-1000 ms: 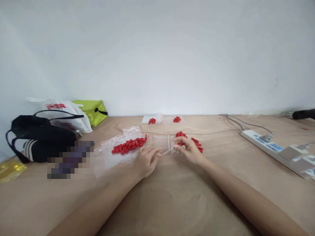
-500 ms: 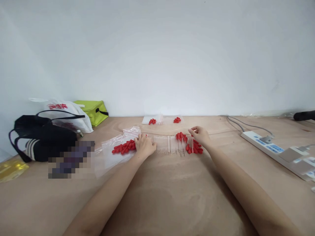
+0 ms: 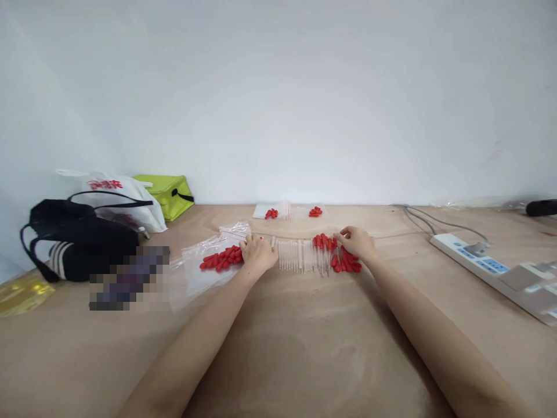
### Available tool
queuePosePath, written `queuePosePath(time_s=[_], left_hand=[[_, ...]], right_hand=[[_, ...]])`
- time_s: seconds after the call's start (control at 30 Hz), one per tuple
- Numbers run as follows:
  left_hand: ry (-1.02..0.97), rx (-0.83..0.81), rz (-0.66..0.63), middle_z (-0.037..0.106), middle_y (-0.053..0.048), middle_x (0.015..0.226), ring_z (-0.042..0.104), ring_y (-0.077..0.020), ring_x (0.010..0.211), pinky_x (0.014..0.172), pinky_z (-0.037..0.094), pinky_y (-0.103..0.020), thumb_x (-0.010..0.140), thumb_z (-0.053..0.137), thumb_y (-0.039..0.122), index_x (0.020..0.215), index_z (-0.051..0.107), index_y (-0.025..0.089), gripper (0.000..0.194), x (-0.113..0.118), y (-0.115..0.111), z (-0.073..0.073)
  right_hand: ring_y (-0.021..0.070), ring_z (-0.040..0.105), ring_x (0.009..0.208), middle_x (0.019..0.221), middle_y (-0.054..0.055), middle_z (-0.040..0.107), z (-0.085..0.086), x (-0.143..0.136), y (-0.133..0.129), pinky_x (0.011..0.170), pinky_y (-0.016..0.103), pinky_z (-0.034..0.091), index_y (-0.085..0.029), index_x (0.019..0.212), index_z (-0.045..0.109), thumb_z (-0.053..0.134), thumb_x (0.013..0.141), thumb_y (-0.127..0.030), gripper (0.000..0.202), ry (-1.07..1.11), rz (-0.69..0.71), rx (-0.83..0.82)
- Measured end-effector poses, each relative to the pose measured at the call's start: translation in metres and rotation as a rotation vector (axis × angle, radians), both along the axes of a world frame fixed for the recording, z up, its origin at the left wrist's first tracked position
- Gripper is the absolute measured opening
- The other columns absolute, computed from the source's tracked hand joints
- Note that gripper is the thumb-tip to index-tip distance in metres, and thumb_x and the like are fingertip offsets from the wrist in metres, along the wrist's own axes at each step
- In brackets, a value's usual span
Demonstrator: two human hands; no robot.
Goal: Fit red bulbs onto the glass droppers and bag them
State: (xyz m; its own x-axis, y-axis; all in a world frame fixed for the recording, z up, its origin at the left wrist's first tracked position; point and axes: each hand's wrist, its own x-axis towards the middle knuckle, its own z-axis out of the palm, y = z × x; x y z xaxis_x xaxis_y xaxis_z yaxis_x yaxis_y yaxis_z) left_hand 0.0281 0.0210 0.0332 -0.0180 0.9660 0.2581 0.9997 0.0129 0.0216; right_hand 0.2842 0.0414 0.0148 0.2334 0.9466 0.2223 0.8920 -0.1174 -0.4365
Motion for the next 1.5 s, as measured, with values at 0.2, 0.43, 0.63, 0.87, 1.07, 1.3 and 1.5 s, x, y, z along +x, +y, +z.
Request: queuePosePath(time_s=[0.2, 0.43, 0.63, 0.87, 1.07, 1.3, 1.5], left_hand=[[-0.069, 0.234, -0.253, 0.057, -0.010, 0.087, 0.047, -0.0257, 0.087, 0.072, 0.033, -0.039, 0.077, 0.043, 0.024, 0.068, 0.059, 0.016, 0.020, -0.015, -0.031, -0.004], [-0.314, 0.238, -0.639, 0.052, -0.004, 0.074, 0.047, -0.0172, 0.072, 0.068, 0.039, -0.030, 0.086, 0.033, 0.025, 0.071, 0.048, 0.017, 0.023, -0.048, -0.068, -0.028], [-0.375, 0.183, -0.664, 0.051, -0.003, 0.073, 0.049, -0.0161, 0.070, 0.066, 0.041, -0.028, 0.087, 0.034, 0.025, 0.074, 0.047, 0.018, 0.020, -0.048, -0.065, -0.027], [-0.422, 0.191, -0.688, 0.052, -0.003, 0.074, 0.051, -0.0145, 0.070, 0.064, 0.043, -0.025, 0.087, 0.033, 0.023, 0.076, 0.049, 0.017, 0.020, -0.046, -0.066, -0.026], [-0.390, 0.233, -0.686, 0.061, -0.005, 0.085, 0.057, -0.0162, 0.079, 0.072, 0.044, -0.028, 0.088, 0.033, 0.023, 0.089, 0.054, 0.017, 0.022, -0.048, -0.063, -0.031], [-0.342, 0.235, -0.703, 0.064, -0.005, 0.083, 0.058, -0.0167, 0.077, 0.071, 0.043, -0.029, 0.088, 0.033, 0.021, 0.090, 0.056, 0.018, 0.023, -0.047, -0.062, -0.032], [-0.349, 0.209, -0.705, 0.064, -0.004, 0.083, 0.058, -0.0162, 0.078, 0.072, 0.042, -0.029, 0.088, 0.033, 0.021, 0.089, 0.055, 0.019, 0.021, -0.046, -0.063, -0.030]], right_hand=[[0.0128, 0.053, 0.056, 0.061, 0.000, 0.060, 0.005, 0.009, -0.024, 0.053, 0.023, 0.034, -0.019, 0.067, 0.058, 0.050, 0.071, -0.046, 0.028, 0.045, 0.239, 0.075], [0.0152, 0.055, 0.065, 0.069, 0.001, 0.062, 0.006, 0.025, -0.052, 0.060, 0.025, 0.037, -0.020, 0.067, 0.058, 0.059, 0.063, -0.047, 0.028, -0.049, 0.401, 0.051], [0.0137, 0.055, 0.057, 0.061, 0.000, 0.062, 0.002, 0.026, -0.048, 0.052, 0.023, 0.037, -0.020, 0.066, 0.058, 0.062, 0.061, -0.036, 0.018, 0.113, 0.326, -0.131], [0.0134, 0.057, 0.057, 0.061, 0.001, 0.063, 0.003, 0.025, -0.049, 0.052, 0.022, 0.040, -0.018, 0.067, 0.058, 0.060, 0.063, -0.027, 0.009, 0.307, 0.251, -0.174], [0.0136, 0.055, 0.055, 0.060, 0.001, 0.062, 0.020, 0.014, -0.059, 0.050, 0.023, 0.038, -0.018, 0.080, 0.064, 0.053, 0.069, -0.031, 0.019, 0.294, 0.282, -0.089], [0.0178, 0.054, 0.077, 0.080, 0.005, 0.060, 0.004, -0.049, -0.081, 0.072, 0.032, 0.038, -0.020, 0.079, 0.062, 0.053, 0.072, -0.025, 0.013, 0.181, 0.623, 0.226], [0.0180, 0.053, 0.076, 0.076, 0.003, 0.061, -0.009, -0.080, -0.088, 0.074, 0.034, 0.031, -0.019, 0.080, 0.058, 0.052, 0.072, -0.019, 0.010, 0.077, 0.681, 0.277]])
